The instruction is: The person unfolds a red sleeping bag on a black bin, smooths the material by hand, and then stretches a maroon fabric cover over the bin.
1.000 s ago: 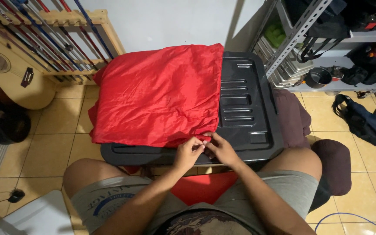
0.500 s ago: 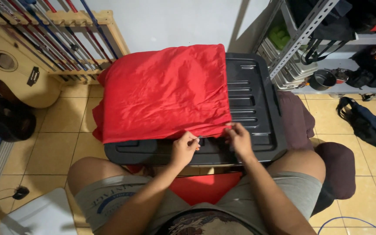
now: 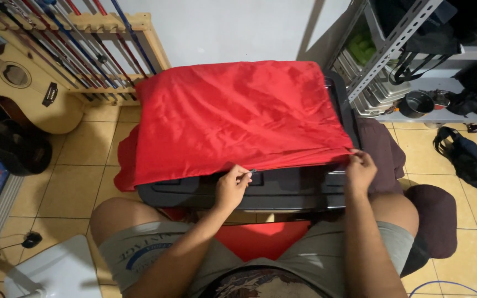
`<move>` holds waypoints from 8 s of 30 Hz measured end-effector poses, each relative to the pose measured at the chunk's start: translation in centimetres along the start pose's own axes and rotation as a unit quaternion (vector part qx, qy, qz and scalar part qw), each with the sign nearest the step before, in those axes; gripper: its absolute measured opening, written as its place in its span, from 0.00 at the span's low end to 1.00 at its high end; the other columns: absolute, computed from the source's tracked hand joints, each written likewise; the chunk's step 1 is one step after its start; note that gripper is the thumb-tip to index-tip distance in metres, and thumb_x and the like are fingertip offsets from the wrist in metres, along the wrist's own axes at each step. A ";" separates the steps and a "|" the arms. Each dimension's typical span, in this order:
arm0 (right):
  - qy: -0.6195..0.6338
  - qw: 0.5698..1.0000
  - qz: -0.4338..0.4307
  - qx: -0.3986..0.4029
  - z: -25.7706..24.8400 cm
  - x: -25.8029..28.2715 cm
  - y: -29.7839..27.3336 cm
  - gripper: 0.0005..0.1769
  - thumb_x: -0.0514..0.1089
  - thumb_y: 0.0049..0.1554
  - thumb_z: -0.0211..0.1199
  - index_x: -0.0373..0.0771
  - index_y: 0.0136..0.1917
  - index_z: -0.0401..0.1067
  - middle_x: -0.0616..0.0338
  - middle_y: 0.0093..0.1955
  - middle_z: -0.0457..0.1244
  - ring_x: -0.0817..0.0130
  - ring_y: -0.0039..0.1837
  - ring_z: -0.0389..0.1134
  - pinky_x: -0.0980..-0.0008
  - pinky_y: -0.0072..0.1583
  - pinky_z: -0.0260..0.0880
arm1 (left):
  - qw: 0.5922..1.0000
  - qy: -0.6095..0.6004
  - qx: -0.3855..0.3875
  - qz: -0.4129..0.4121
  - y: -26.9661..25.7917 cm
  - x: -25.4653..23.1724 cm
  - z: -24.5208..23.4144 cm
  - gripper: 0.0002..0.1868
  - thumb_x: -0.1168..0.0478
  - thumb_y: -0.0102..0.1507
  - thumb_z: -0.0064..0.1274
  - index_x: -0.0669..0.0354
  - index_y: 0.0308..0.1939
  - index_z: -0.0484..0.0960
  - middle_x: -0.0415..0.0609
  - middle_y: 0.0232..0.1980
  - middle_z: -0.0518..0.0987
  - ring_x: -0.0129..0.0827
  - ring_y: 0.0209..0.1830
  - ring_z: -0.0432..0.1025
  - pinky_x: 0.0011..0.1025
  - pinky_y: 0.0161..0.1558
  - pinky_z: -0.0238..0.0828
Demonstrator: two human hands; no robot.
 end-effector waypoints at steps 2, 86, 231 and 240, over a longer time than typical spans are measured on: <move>-0.084 0.996 -0.013 -0.015 -1.0 -0.7 0.3 0.12 0.39 0.60 0.59 0.46 0.52 0.82 0.47 0.39 0.68 0.54 0.45 0.69 0.54 0.47 0.70 | 0.998 0.050 -0.007 0.049 -0.2 0.5 0.4 0.05 0.57 0.63 0.62 0.48 0.41 0.85 0.44 0.35 0.88 0.38 0.40 0.83 0.35 0.45 0.80; -0.389 0.727 -0.423 0.376 7.6 2.7 -9.1 0.11 0.55 0.64 0.52 0.60 0.58 0.71 0.73 0.50 0.65 0.69 0.57 0.69 0.61 0.58 0.64 | 0.864 0.382 0.014 0.327 4.9 9.8 -6.6 0.21 0.63 0.59 0.56 0.36 0.55 0.84 0.36 0.54 0.79 0.31 0.57 0.74 0.44 0.68 0.60; -0.286 0.689 -0.617 0.250 6.1 9.5 -13.4 0.10 0.49 0.58 0.58 0.47 0.51 0.74 0.63 0.44 0.60 0.62 0.47 0.64 0.61 0.48 0.58 | 0.958 0.231 0.014 0.171 3.5 1.6 6.6 0.07 0.56 0.59 0.59 0.53 0.31 0.80 0.45 0.31 0.77 0.43 0.35 0.79 0.36 0.37 0.79; -0.258 0.724 -0.588 0.252 5.8 11.4 -12.2 0.08 0.46 0.61 0.59 0.51 0.54 0.75 0.64 0.47 0.61 0.62 0.50 0.64 0.62 0.50 0.60 | 0.958 0.198 0.031 0.207 2.3 -2.7 -2.2 0.08 0.53 0.60 0.60 0.52 0.34 0.86 0.46 0.38 0.77 0.44 0.38 0.78 0.36 0.39 0.79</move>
Point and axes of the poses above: each hand's wrist, its own y-axis towards the middle knuckle, its own z-axis out of the palm, x = y × z, the point moved 2 cm from there along y, towards the middle knuckle
